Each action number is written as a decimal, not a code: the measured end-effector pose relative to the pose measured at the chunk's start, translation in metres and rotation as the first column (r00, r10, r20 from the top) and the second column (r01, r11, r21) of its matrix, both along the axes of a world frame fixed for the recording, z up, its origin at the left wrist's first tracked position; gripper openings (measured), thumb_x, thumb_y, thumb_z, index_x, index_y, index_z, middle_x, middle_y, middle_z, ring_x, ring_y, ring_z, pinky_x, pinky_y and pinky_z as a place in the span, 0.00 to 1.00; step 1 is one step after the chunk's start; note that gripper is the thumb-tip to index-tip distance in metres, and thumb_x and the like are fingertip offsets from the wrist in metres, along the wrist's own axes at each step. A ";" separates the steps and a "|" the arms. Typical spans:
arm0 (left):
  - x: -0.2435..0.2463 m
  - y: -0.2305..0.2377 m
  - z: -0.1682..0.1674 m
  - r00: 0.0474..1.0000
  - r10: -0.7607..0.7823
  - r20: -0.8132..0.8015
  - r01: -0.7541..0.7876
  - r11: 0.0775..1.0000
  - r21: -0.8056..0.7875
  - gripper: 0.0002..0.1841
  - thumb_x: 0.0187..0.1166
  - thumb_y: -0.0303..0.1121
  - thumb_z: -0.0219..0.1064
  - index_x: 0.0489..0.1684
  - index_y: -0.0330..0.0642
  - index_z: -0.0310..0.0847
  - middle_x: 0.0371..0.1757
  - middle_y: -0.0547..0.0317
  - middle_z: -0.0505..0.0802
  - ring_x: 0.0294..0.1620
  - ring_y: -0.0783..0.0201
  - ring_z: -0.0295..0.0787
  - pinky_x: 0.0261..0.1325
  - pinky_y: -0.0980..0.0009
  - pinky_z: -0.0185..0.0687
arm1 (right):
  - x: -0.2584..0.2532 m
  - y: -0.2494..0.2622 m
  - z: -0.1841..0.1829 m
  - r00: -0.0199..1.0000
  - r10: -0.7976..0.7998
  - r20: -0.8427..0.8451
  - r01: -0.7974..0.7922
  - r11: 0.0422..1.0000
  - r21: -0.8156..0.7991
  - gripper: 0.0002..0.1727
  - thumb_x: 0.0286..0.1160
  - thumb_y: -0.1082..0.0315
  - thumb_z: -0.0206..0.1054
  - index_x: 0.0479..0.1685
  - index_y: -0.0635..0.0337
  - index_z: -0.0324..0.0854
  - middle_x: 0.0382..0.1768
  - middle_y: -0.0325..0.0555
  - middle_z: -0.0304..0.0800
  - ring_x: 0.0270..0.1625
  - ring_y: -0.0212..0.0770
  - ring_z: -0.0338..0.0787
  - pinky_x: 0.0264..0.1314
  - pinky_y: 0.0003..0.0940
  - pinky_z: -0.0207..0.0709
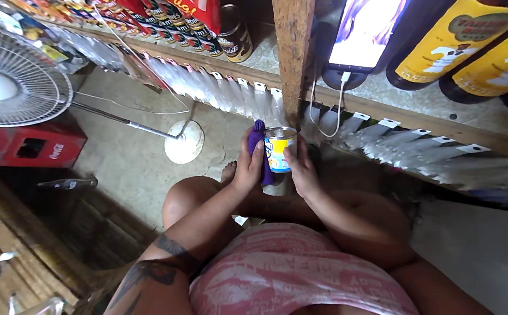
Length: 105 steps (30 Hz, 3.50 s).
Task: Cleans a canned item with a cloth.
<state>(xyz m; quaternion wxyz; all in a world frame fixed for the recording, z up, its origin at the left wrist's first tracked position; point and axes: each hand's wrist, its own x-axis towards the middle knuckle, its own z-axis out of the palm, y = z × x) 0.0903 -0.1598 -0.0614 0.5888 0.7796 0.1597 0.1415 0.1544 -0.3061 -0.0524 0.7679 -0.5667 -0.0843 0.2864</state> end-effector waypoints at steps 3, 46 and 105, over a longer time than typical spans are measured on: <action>0.001 0.000 0.001 0.999 0.011 -0.043 -0.014 0.997 -0.073 0.32 0.92 0.52 0.46 0.90 0.43 0.51 0.67 0.51 0.86 0.61 0.68 0.88 0.65 0.63 0.86 | 0.001 0.000 -0.004 0.999 0.029 0.042 -0.031 0.999 0.043 0.41 0.81 0.51 0.58 0.91 0.57 0.46 0.71 0.45 0.77 0.67 0.30 0.83 0.71 0.32 0.79; -0.001 0.003 0.002 0.999 -0.049 0.009 0.049 0.999 0.010 0.32 0.91 0.48 0.50 0.89 0.39 0.51 0.66 0.51 0.86 0.59 0.69 0.89 0.63 0.64 0.87 | 0.007 0.000 -0.009 0.998 0.021 -0.050 -0.022 1.000 -0.003 0.37 0.86 0.44 0.49 0.89 0.53 0.52 0.70 0.48 0.78 0.68 0.35 0.83 0.72 0.37 0.78; -0.001 0.023 0.014 0.978 -0.183 0.097 0.193 0.976 -0.104 0.18 0.90 0.37 0.55 0.73 0.41 0.71 0.50 0.63 0.91 0.45 0.74 0.90 0.50 0.71 0.89 | 0.022 -0.006 -0.006 0.983 -0.172 -0.061 0.180 0.968 0.174 0.60 0.43 0.68 0.85 0.84 0.50 0.49 0.68 0.44 0.75 0.65 0.37 0.84 0.63 0.38 0.85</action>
